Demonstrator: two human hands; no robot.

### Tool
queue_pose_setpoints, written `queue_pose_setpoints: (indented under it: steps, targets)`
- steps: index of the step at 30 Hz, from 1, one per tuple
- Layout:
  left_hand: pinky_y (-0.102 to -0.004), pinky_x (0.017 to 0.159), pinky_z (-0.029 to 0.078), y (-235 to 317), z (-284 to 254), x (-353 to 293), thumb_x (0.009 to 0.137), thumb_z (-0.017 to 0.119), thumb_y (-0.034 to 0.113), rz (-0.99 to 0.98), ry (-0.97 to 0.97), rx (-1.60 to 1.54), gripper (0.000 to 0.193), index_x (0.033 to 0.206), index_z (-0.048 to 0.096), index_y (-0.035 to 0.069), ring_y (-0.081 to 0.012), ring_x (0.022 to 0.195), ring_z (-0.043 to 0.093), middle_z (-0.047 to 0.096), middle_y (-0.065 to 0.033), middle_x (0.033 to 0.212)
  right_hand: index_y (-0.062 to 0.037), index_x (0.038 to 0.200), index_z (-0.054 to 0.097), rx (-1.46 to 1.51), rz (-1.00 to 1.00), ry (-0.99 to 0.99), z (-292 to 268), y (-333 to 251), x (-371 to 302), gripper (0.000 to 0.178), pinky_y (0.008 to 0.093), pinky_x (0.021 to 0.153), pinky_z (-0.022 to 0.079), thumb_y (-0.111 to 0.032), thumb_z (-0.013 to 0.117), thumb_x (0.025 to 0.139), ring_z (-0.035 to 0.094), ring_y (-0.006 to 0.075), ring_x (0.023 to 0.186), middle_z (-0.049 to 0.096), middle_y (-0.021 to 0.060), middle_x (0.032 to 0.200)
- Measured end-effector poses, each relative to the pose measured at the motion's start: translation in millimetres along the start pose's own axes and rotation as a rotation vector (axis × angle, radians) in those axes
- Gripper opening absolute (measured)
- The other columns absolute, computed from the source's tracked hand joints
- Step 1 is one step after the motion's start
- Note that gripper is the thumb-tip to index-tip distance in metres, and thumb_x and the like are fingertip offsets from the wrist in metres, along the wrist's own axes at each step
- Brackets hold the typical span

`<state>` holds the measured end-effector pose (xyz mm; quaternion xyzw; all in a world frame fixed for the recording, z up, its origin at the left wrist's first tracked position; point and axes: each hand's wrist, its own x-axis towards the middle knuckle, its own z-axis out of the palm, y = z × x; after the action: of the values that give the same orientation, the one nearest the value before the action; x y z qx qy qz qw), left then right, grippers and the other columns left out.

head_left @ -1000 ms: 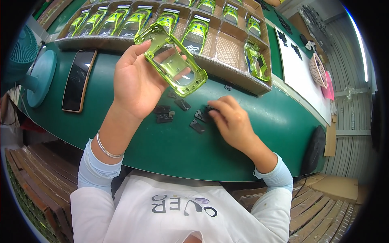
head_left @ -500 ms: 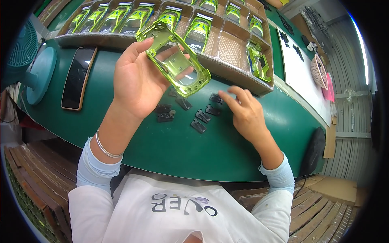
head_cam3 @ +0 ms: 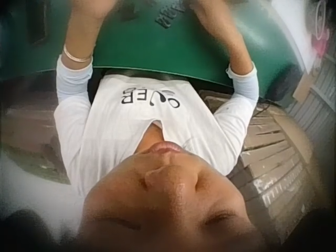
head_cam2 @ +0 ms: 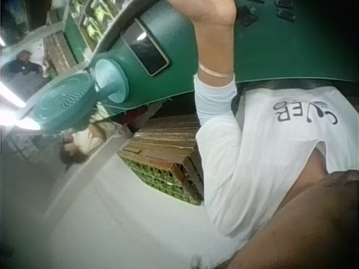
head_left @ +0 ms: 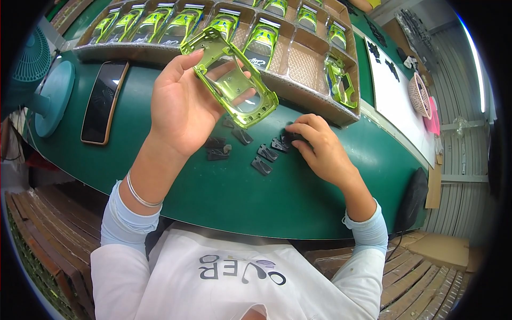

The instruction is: The person assembles toy car bodies by inserting black plastic parts into toy car shells by hand and placing the assembled bodies into a compartmentalized tray.

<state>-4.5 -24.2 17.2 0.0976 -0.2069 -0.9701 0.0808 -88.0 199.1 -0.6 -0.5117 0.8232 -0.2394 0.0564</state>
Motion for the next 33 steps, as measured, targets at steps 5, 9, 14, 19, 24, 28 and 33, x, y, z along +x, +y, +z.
queue_pose_setpoints:
  steps: [5,9,14,19,24,28,33]
  targets:
    - [-0.0468,0.088,0.04,0,0,1,0.083,0.042,0.025,-0.003,-0.001,-0.006,0.032,0.103,0.047,0.001,-0.03,0.095,0.051,0.054,-0.0157,0.096,-0.0009,0.09,0.055,0.031,0.112,-0.111,-7,2,1,0.021,0.0353,0.073,0.042,0.001,0.058,0.069,0.05,0.0278,0.084,0.051,0.0099,0.084]
    - [-0.0468,0.087,0.04,0,1,-1,0.082,0.042,0.025,-0.006,-0.005,-0.001,0.033,0.103,0.047,0.001,-0.0301,0.095,0.051,0.054,-0.0153,0.095,-0.0008,0.083,0.056,0.169,0.245,-0.115,-9,0,1,0.016,0.0342,0.071,0.042,0.003,0.058,0.068,0.05,0.0273,0.081,0.05,0.0099,0.081]
    - [-0.0468,0.087,0.041,1,0,-1,0.083,0.042,0.026,0.003,-0.004,0.006,0.033,0.103,0.047,0.001,-0.03,0.095,0.051,0.054,-0.0153,0.095,0.0008,0.076,0.057,0.147,0.085,0.009,-8,12,-5,0.017,0.0283,0.064,0.042,0.012,0.055,0.064,0.051,0.0208,0.074,0.049,0.0071,0.08]
    - [-0.0466,0.087,0.041,-1,1,1,0.083,0.041,0.026,-0.013,0.005,-0.004,0.033,0.104,0.047,0.001,-0.0295,0.095,0.051,0.055,-0.0153,0.095,0.002,0.076,0.056,0.17,0.161,0.152,-5,22,-17,0.017,0.0258,0.062,0.042,0.014,0.05,0.065,0.051,0.0175,0.072,0.051,0.0074,0.082]
    - [-0.0466,0.087,0.041,0,1,-2,0.083,0.041,0.025,-0.003,0.007,0.01,0.033,0.104,0.047,0.001,-0.0295,0.095,0.051,0.054,-0.0152,0.095,0.0022,0.081,0.057,0.218,0.331,0.087,-15,11,-24,0.013,0.0287,0.059,0.043,0.005,0.056,0.068,0.052,0.0213,0.064,0.051,0.0104,0.077]
    - [-0.0463,0.087,0.041,-1,1,0,0.083,0.041,0.025,-0.006,-0.008,0.013,0.033,0.104,0.046,0.001,-0.0294,0.095,0.051,0.054,-0.0151,0.096,0.0018,0.081,0.057,0.175,0.375,-0.031,-11,3,-27,0.015,0.0288,0.057,0.043,-0.001,0.061,0.068,0.053,0.02,0.062,0.05,0.01,0.074]
    - [-0.046,0.087,0.041,1,-1,2,0.082,0.042,0.025,0.002,-0.007,0.002,0.033,0.105,0.046,0.001,-0.0293,0.094,0.051,0.054,-0.0157,0.096,0.0016,0.083,0.056,0.193,0.387,-0.012,-6,9,-17,0.014,0.0216,0.054,0.04,0.002,0.061,0.07,0.049,0.0088,0.06,0.05,0.0038,0.072]
